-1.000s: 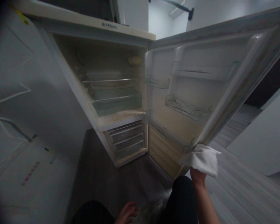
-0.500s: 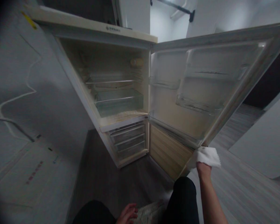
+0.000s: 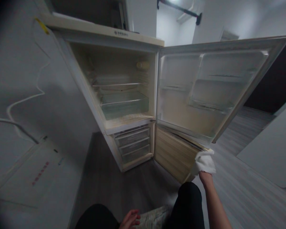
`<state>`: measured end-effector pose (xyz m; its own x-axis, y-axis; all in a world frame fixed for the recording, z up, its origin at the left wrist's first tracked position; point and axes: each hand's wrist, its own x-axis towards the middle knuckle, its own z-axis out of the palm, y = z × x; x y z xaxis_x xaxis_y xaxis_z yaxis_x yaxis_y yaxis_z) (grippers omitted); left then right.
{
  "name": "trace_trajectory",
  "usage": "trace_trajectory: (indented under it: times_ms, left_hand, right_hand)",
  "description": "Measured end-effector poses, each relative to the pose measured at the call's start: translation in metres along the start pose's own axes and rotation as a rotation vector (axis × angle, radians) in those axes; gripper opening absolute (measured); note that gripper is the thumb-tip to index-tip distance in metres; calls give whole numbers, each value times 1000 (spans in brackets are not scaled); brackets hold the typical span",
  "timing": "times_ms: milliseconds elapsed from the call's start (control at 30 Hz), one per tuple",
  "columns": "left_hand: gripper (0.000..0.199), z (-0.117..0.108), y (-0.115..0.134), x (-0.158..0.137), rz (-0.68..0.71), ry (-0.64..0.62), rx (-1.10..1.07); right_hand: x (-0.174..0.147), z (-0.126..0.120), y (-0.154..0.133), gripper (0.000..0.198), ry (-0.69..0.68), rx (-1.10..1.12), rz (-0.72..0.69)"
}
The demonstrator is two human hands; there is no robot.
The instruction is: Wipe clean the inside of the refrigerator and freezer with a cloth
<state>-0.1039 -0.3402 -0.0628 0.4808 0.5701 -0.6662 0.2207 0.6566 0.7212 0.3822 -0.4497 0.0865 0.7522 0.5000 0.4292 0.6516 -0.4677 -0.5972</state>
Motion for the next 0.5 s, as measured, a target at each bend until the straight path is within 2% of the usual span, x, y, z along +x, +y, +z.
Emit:
trace_trajectory:
  times_ms: [100,233,367,500]
  left_hand:
    - [79,-2,0,-2,26,-25,-4]
    - [81,2,-2,4,-6,7,14]
    - [80,7,-3,15,-5,46,44]
    - [76,-3,0,19,6,77,73]
  right_hand:
    - [-5,-2,-7,75,22,-36,-15]
    - [-18,0,-2,66,6,-51,-49]
    - [-32,-1,7,59,7,-56,28]
    - [-39,5,-10,54,-27,-74,59]
